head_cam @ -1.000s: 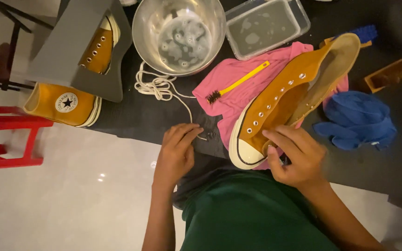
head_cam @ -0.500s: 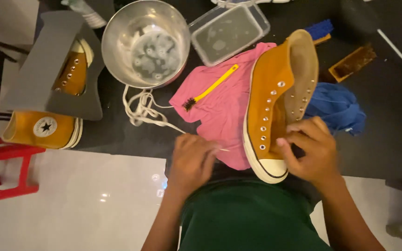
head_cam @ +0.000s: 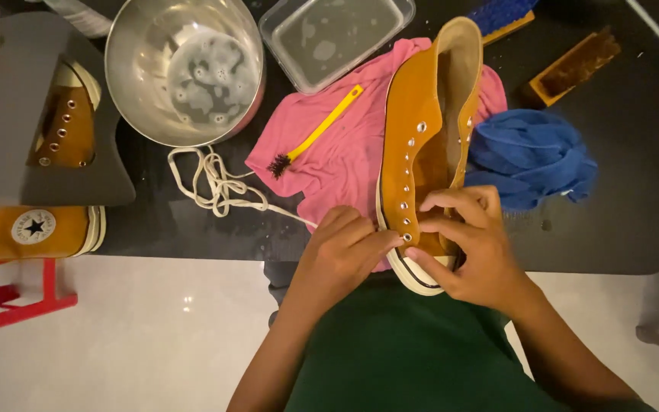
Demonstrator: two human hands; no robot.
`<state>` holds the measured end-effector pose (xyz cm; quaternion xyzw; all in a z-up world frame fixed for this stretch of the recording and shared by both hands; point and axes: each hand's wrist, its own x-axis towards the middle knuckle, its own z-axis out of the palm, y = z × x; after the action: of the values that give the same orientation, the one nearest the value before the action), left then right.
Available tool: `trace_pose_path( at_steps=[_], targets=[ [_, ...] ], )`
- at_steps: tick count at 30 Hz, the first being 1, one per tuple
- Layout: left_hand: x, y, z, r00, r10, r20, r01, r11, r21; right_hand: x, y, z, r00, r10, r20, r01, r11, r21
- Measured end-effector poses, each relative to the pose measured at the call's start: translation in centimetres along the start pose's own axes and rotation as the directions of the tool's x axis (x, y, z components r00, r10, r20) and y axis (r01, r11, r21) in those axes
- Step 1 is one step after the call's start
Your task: The person laces a tan high-top sneaker by threading white laces through the eyelets in a crisscross pattern. The shoe is placed on a pink cloth on a table, and the person pulls the laces tight as they work up the shoe.
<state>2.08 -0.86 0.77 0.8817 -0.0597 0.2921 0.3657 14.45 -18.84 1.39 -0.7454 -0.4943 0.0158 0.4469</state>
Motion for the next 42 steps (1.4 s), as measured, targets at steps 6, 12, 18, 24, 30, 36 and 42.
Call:
trace_pose_path(
  at_steps=[6,12,18,24,30,36,42],
  targets=[
    [1.0,0.6,-0.6,0.992,-0.012,0.126,0.01,1.0,0.023,0.0,0.8,-0.1,1.0,-0.011,0.009,0.011,0.999,0.053],
    [1.7,1.0,-1.5,0.952,-0.005,0.305,-0.034,0.992,0.124,-0.3,1.3,0.1,1.0,-0.005,0.005,0.004,0.998,0.068],
    [-0.8,-0.6,2.8,0.957,0.037,0.289,-0.138,0.932,0.336,0.0,1.6,0.5,0.996,-0.022,-0.087,0.037,0.983,0.18],
    [-1.7,-1.4,2.5,0.945,-0.107,0.308,0.054,0.983,0.174,0.4,2.4,0.2,0.998,-0.021,-0.067,0.033,0.981,0.189],
    [-0.1,0.1,0.3,0.982,-0.044,0.183,0.025,0.994,0.105,0.9,2.5,-0.2,1.0,-0.026,-0.013,0.028,0.984,0.178],
    [0.3,0.4,0.4,0.997,0.008,0.079,-0.022,0.982,0.186,1.1,2.4,-0.5,0.998,-0.053,0.025,0.051,0.995,0.085],
    [0.8,0.3,-0.1,0.996,-0.063,0.06,0.055,0.991,0.125,1.1,2.1,-0.7,0.995,-0.063,0.075,0.065,0.997,-0.028]
  ],
)
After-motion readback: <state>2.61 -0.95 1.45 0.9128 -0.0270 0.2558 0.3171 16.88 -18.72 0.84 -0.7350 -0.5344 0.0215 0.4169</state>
